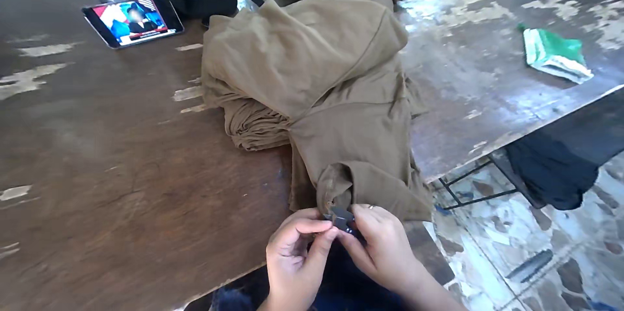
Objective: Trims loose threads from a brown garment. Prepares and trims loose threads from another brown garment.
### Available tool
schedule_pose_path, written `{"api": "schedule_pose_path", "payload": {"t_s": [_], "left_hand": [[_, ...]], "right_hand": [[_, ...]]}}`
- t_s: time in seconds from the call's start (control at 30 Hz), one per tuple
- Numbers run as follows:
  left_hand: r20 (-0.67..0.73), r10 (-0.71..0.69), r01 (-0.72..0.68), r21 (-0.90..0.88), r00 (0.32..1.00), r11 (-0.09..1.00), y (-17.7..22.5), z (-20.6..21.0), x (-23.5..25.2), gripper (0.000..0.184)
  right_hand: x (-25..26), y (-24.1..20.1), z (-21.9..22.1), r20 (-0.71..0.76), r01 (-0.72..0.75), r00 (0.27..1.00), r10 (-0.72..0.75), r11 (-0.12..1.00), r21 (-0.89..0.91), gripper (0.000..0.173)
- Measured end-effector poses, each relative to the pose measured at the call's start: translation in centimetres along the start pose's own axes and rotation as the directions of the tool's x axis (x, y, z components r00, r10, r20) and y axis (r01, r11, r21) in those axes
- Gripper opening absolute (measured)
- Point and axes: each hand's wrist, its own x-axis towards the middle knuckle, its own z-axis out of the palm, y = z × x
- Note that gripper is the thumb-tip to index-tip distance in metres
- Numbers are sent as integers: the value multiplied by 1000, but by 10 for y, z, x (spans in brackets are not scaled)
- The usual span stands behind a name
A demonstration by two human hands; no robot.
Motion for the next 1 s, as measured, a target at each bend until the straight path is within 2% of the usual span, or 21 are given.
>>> {"api": "schedule_pose_path", "payload": {"t_s": [0.1, 0.2, 0.33, 0.53, 0.8, 0.9, 1.0], "left_hand": [[-13, 17, -17, 16, 1000, 1000, -1, 0, 2, 14], [-25, -15, 13, -83, 1000, 996, -4, -1, 5, 34], [-63, 17, -22, -74, 998, 997, -7, -1, 6, 16], [-25, 80, -79, 33, 996, 996, 2, -5, 4, 15], [40, 87, -90, 83, 995, 993, 2, -8, 2, 13], [19, 119, -121, 166, 993, 979, -5, -7, 3, 11], [-13, 150, -142, 255, 989, 957, -8, -5, 4, 14]], "right_hand": [[1, 0, 2, 3, -39, 999, 39, 999, 17, 47], [-2, 3, -1, 24, -50, 999, 48, 995, 90, 46], [-8, 8, -2, 14, -37, 999, 35, 992, 120, 44], [0, 0, 1, 0, 17, 1000, -17, 1000, 20, 43], [8, 0, 0, 7, 56, 998, -56, 998, 41, 48], [14, 7, -5, -84, 1, 996, 7, 996, 94, 46], [32, 26, -4, -166, -53, 984, 57, 998, 30, 47]]}}
